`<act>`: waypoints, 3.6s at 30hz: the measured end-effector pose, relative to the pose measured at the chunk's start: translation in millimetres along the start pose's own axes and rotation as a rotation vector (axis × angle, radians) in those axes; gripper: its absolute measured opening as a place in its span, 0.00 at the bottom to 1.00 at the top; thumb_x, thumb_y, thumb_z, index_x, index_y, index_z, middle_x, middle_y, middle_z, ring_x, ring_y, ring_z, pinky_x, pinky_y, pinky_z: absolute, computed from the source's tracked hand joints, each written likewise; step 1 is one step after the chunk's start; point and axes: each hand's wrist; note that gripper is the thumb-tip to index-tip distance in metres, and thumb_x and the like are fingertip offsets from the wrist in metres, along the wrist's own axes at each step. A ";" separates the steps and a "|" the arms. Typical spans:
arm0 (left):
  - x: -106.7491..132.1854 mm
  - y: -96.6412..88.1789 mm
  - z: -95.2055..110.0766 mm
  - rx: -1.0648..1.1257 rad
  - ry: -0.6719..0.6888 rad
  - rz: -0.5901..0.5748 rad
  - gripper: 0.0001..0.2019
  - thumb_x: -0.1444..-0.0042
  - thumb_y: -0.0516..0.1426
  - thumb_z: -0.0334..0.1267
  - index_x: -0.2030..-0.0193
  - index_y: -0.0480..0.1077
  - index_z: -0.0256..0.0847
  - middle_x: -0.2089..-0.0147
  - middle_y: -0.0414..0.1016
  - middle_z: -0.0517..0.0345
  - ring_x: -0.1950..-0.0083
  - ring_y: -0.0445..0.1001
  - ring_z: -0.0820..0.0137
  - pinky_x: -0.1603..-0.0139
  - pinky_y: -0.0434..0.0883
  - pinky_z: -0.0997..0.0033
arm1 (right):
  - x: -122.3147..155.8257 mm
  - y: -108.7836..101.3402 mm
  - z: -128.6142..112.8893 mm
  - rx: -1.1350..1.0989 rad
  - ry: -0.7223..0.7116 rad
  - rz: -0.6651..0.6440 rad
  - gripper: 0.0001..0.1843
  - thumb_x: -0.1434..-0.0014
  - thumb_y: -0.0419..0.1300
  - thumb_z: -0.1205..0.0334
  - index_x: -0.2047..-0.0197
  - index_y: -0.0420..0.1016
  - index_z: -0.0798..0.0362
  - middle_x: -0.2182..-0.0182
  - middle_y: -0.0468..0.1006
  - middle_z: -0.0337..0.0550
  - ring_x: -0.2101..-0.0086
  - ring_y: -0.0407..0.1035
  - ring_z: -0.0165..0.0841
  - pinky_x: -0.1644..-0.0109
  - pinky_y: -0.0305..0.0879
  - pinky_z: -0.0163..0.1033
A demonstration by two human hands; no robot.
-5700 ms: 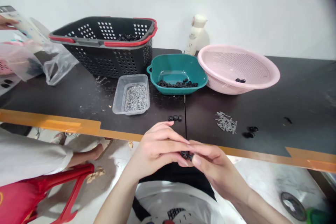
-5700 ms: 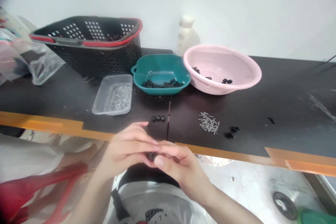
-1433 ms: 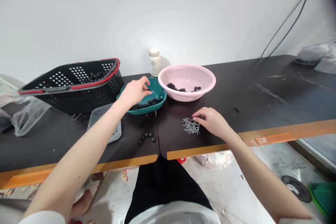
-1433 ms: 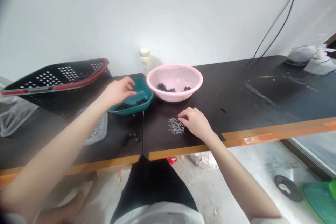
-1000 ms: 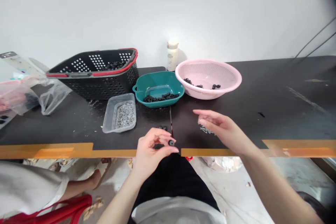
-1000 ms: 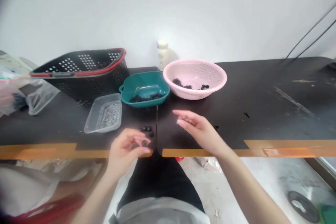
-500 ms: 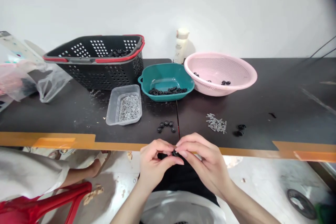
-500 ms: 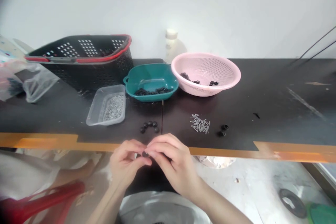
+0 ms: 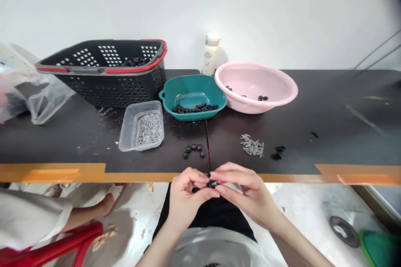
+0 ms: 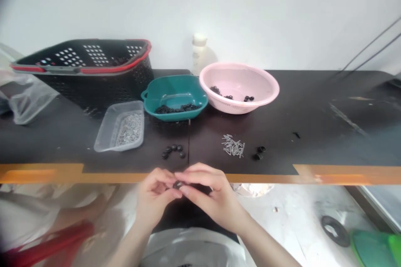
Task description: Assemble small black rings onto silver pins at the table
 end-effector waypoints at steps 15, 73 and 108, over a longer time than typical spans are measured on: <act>4.4 -3.6 -14.0 -0.131 -0.163 0.045 0.08 0.52 0.66 0.32 0.64 0.75 0.41 0.68 0.81 0.58 0.70 0.77 0.76 0.66 0.74 0.82 | 54.5 -135.8 49.4 0.848 0.389 0.436 0.21 0.41 0.58 0.43 0.55 0.82 0.49 0.59 0.78 0.47 0.72 0.68 0.35 0.66 0.67 0.43; 2.3 1.3 39.9 -0.903 0.489 -0.094 0.05 0.43 0.63 0.39 0.66 0.75 0.40 0.71 0.80 0.60 0.72 0.77 0.72 0.70 0.73 0.76 | 4.5 25.4 10.0 -0.637 0.502 0.398 0.11 0.58 0.76 0.57 0.69 0.85 0.46 0.66 0.84 0.42 0.67 0.76 0.32 0.62 0.76 0.35; -7.1 -2.1 36.5 -0.540 0.529 -0.140 0.06 0.51 0.68 0.37 0.65 0.80 0.41 0.69 0.78 0.58 0.71 0.77 0.75 0.71 0.75 0.78 | 11.1 20.2 -26.8 -0.165 0.164 0.249 0.13 0.41 0.65 0.66 0.59 0.82 0.34 0.66 0.84 0.34 0.67 0.76 0.28 0.63 0.72 0.30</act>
Point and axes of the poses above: each hand's wrist, its own x-axis away from the middle knuckle, its own y-axis out of the palm, z = x × y
